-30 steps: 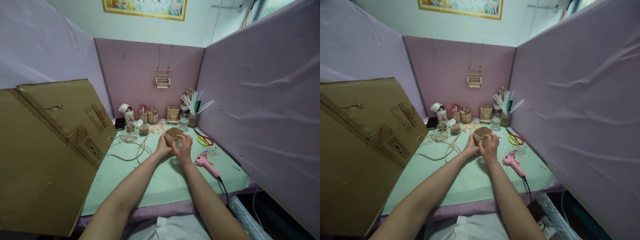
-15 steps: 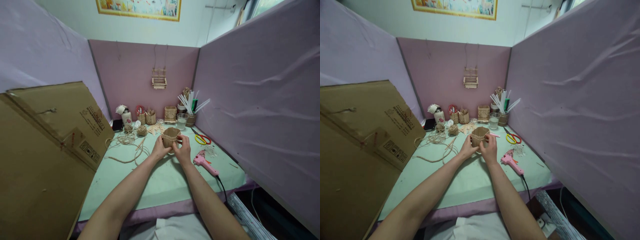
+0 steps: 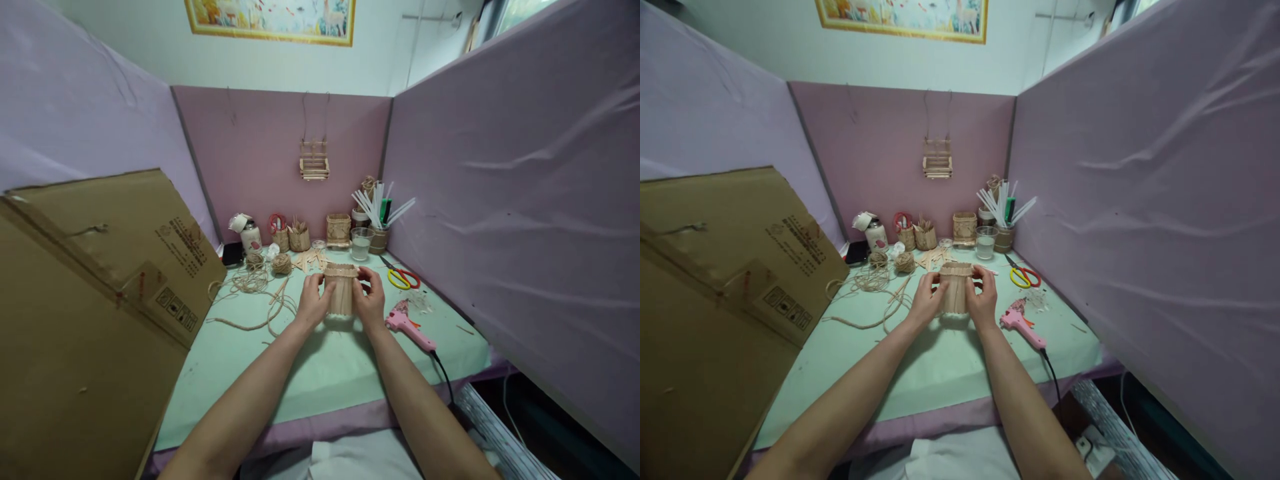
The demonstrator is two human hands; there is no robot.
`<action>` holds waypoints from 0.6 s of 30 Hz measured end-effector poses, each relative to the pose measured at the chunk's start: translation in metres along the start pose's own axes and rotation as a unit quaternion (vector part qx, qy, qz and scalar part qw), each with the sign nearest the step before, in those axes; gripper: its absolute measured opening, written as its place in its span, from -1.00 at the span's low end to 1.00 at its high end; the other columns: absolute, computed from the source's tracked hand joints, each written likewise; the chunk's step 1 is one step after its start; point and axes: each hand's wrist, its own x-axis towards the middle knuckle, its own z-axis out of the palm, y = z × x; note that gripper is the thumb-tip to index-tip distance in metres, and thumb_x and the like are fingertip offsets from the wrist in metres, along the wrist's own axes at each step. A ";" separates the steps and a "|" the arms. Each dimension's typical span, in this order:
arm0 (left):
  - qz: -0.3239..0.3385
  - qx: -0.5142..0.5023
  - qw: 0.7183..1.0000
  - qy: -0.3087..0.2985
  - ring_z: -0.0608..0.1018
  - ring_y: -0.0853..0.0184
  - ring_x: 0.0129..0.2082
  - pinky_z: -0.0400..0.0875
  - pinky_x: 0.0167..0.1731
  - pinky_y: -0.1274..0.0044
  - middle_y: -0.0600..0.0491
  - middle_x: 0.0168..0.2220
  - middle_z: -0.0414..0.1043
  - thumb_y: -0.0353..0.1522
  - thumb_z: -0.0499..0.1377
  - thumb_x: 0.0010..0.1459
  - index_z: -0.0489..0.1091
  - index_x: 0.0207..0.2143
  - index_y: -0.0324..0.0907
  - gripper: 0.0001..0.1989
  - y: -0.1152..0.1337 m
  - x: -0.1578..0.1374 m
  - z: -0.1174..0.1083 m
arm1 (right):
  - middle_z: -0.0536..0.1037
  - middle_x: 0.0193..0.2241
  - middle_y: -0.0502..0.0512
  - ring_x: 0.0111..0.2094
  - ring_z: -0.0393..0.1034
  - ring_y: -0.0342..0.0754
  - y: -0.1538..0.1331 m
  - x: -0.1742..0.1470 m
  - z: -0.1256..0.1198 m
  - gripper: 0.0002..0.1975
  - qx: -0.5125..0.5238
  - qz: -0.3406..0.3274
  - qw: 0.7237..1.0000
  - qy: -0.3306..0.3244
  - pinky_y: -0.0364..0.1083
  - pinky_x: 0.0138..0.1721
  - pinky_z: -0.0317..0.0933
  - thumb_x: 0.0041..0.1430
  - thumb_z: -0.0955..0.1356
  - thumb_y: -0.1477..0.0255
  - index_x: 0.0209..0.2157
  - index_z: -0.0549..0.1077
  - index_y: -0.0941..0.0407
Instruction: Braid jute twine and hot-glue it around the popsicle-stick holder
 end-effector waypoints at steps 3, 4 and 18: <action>0.028 -0.034 0.999 0.003 0.38 0.19 0.04 0.31 0.04 0.32 -0.07 -0.06 0.36 -0.20 0.08 0.23 0.36 -0.18 -0.12 -0.78 -0.005 0.007 -0.003 | 0.46 -0.14 0.15 -0.16 0.40 -0.02 -0.001 0.001 -0.002 -0.70 -0.027 -0.018 0.999 -0.009 -0.02 -0.23 0.39 0.24 0.28 0.34 -0.01 0.40 0.07; 0.032 -0.047 0.998 0.003 0.38 0.19 0.05 0.30 0.05 0.33 -0.07 -0.04 0.36 -0.20 0.09 0.23 0.36 -0.15 -0.12 -0.77 -0.006 0.010 -0.004 | 0.45 -0.14 0.15 -0.15 0.39 -0.01 -0.002 0.002 -0.003 -0.70 -0.039 -0.028 0.999 -0.018 -0.02 -0.23 0.39 0.25 0.27 0.34 -0.01 0.41 0.06; 0.015 -0.142 0.987 -0.075 0.28 0.13 0.21 0.25 0.17 0.29 -0.09 0.20 0.15 -0.24 0.33 -0.01 0.18 0.20 0.01 -0.28 -0.011 0.018 0.006 | 0.46 -0.15 0.16 -0.22 0.44 -0.02 -0.016 0.010 -0.024 -0.69 -0.167 -0.115 0.973 -0.108 -0.05 -0.27 0.42 0.26 0.27 0.39 0.01 0.43 0.04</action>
